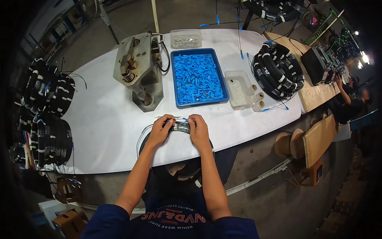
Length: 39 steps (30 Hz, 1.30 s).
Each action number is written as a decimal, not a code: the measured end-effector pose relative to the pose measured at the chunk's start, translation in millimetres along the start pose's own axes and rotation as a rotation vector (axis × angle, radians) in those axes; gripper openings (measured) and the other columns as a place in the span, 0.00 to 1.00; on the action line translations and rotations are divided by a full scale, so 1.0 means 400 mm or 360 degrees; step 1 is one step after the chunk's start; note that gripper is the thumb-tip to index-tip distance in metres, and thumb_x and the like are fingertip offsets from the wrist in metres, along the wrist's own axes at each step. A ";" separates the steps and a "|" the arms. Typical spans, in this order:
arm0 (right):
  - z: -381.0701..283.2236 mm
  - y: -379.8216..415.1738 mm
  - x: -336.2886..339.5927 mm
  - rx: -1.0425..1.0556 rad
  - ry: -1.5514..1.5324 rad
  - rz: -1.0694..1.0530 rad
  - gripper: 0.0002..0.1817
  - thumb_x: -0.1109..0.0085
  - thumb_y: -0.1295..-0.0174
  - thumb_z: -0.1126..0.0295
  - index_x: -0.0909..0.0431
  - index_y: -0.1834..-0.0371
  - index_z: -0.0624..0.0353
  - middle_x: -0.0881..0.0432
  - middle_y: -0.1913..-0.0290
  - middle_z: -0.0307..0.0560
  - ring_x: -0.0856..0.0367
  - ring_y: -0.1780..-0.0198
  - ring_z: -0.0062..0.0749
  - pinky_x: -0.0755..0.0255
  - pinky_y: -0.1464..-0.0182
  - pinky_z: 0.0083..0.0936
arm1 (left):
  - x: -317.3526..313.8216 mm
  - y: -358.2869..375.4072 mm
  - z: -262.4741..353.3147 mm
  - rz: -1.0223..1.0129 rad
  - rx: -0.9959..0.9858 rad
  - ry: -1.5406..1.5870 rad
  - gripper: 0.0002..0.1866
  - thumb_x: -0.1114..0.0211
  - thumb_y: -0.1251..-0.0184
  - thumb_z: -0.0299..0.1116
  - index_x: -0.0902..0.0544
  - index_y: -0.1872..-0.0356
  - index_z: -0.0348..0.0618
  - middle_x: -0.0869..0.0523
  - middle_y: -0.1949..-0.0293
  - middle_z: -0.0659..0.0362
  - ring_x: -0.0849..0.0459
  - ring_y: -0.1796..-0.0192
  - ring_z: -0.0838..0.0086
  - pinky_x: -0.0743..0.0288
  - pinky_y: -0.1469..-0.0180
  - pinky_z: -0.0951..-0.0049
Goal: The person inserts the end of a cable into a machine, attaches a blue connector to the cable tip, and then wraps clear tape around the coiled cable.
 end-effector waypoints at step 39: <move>-0.091 0.214 0.027 -0.0013 -0.0345 -0.0218 0.11 0.34 0.40 0.80 0.15 0.54 0.64 0.19 0.58 0.44 0.21 0.57 0.25 0.27 0.55 0.19 | -0.080 0.239 -0.011 -0.0110 -0.0054 0.0133 0.08 0.40 0.25 0.27 0.17 0.50 0.37 0.11 0.53 0.50 0.14 0.48 0.62 0.31 0.33 0.61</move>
Point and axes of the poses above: each hand's wrist, its own y-axis away from the middle knuckle, its own x-axis out of the back of the hand, z = x × y, the point moved 1 cm from there along -y, towards the middle knuckle
